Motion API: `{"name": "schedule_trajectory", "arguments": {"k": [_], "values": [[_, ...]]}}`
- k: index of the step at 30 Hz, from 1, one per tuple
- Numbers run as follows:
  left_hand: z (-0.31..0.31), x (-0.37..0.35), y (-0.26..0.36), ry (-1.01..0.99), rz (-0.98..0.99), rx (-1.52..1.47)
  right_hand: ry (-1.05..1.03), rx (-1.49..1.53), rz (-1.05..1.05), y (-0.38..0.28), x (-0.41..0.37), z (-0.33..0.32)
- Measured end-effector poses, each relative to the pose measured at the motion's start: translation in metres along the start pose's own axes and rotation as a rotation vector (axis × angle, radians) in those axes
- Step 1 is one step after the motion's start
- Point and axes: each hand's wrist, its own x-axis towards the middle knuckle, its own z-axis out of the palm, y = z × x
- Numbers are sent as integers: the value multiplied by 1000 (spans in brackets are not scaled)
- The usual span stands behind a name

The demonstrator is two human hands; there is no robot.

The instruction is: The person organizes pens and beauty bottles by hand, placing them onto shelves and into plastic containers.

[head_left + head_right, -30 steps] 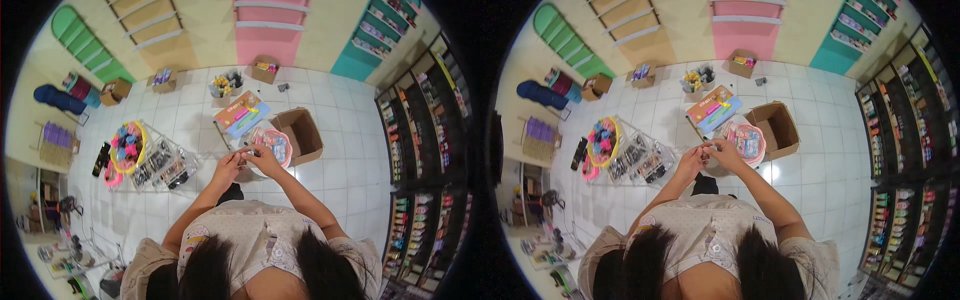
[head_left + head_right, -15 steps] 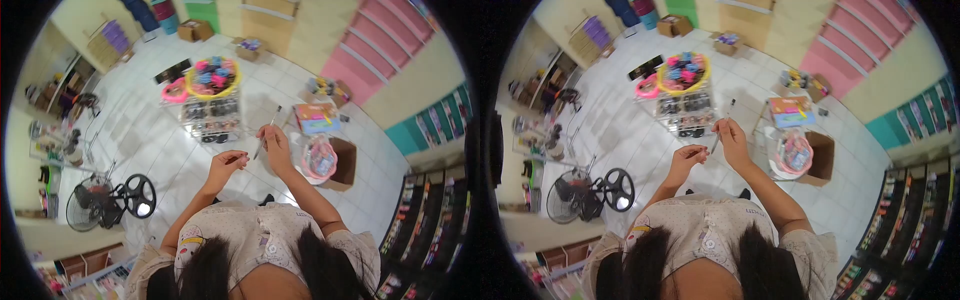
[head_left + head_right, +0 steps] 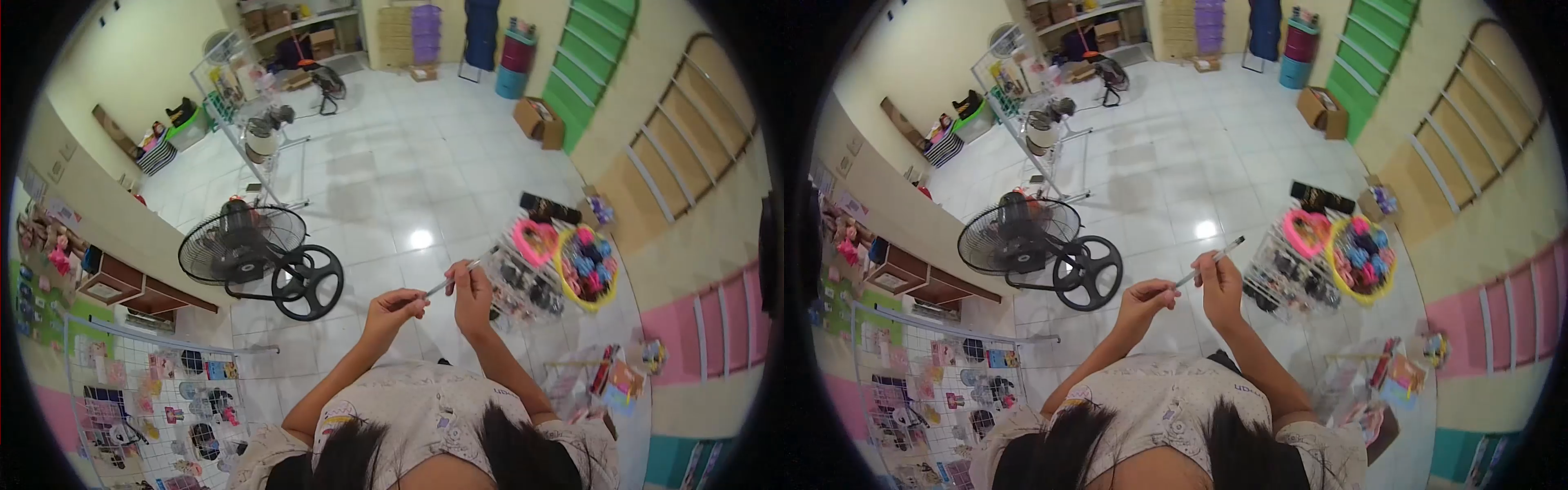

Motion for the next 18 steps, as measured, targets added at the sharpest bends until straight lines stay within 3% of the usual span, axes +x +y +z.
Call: {"name": "schedule_trajectory", "arguments": {"k": [6,8,10,12,13,14,16,18], "values": [[-65,85,9,168,-44,6,-134,-33,59,77,91,47],[-86,126,18,104,-136,-442,-207,-29,80,106,130,61],[-107,177,29,215,-163,-401,-312,-55,86,136,166,73],[-121,229,40,294,-188,-386,-359,-240,-152,162,212,85],[-134,257,47,309,-195,-365,-402,-237,-273,176,238,91],[-148,280,56,332,-217,-344,-423,-123,-261,163,267,107],[-177,335,82,358,-202,-251,-610,-275,-531,176,348,130],[-192,376,93,424,-215,-246,-693,-277,-519,193,396,146]]}}
